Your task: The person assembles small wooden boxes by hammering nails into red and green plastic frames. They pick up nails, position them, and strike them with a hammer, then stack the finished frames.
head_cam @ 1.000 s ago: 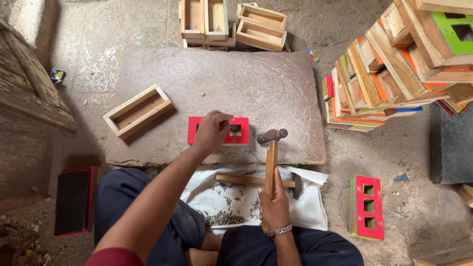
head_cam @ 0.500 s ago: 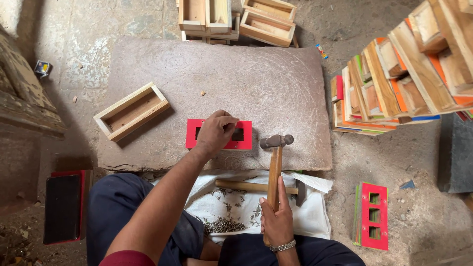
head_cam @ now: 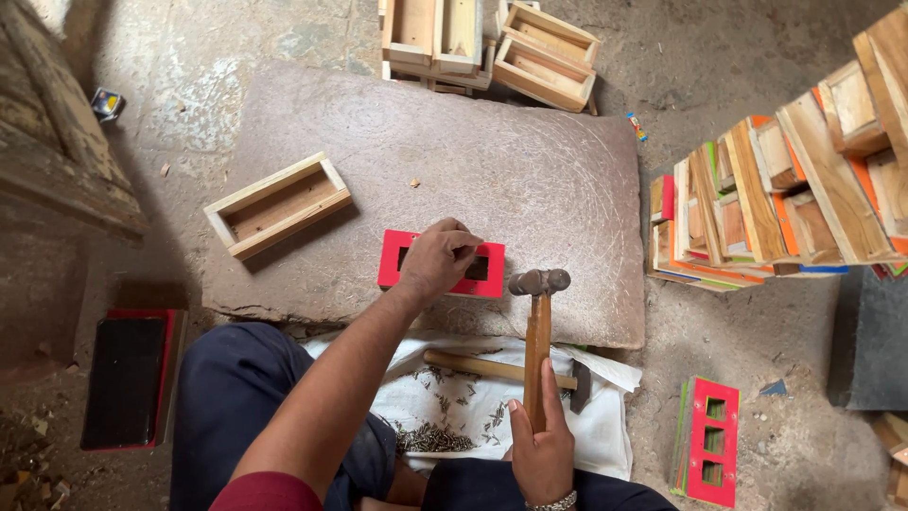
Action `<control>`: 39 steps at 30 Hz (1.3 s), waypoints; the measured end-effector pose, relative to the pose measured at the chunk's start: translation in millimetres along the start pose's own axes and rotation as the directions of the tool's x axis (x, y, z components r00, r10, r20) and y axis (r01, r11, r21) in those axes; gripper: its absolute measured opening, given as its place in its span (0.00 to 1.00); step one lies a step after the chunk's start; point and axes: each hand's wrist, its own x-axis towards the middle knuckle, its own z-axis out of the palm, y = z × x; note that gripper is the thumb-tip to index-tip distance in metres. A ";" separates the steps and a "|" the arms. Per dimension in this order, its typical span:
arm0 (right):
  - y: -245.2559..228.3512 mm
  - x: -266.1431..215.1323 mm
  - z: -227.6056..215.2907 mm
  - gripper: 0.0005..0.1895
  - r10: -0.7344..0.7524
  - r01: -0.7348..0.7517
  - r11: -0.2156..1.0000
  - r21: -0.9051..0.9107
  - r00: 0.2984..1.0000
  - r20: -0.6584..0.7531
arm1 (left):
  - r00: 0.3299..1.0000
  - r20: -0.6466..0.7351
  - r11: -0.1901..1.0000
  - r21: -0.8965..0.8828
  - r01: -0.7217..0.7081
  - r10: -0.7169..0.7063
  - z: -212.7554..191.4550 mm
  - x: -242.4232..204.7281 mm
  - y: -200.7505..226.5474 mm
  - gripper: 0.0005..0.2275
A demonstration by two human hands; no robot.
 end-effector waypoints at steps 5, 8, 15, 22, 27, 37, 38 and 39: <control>-28.8 6.7 -3.0 0.43 0.296 -0.287 0.954 -0.088 0.947 0.121 | 0.999 -0.033 0.999 -0.012 -0.039 0.039 3.2 2.7 -5.2 0.05; -31.6 12.7 2.0 0.41 0.088 -0.071 0.981 -0.182 0.992 0.085 | 0.997 -0.044 0.998 -0.026 -0.058 0.056 2.4 2.0 -6.9 0.06; -30.7 36.9 19.9 0.39 -0.069 0.076 0.963 -0.260 0.997 0.037 | 1.000 0.005 0.994 -0.106 0.007 -0.006 -5.7 1.6 -0.7 0.21; -50.8 47.7 26.5 0.39 -0.024 0.046 0.951 -0.305 0.997 0.076 | 0.997 0.054 0.994 -0.085 0.063 -0.059 -11.6 2.1 0.5 0.27; -54.9 52.8 22.0 0.40 0.249 -0.169 0.891 -0.422 0.958 0.144 | 0.994 0.060 0.983 -0.154 0.103 -0.095 -12.0 3.7 2.6 0.28; -32.6 41.9 23.9 0.38 -0.025 0.036 0.980 -0.196 0.998 0.059 | 0.995 0.064 0.993 -0.088 0.077 -0.071 -15.7 5.1 4.2 0.28; -29.2 38.6 23.9 0.38 -0.040 0.049 0.978 -0.205 0.998 0.045 | 0.995 0.068 0.993 -0.095 0.077 -0.071 -14.9 1.5 2.6 0.26; -25.7 35.0 23.4 0.38 -0.056 0.062 0.975 -0.215 0.998 0.033 | 0.995 0.072 0.992 -0.101 0.077 -0.070 -13.8 -2.8 0.9 0.24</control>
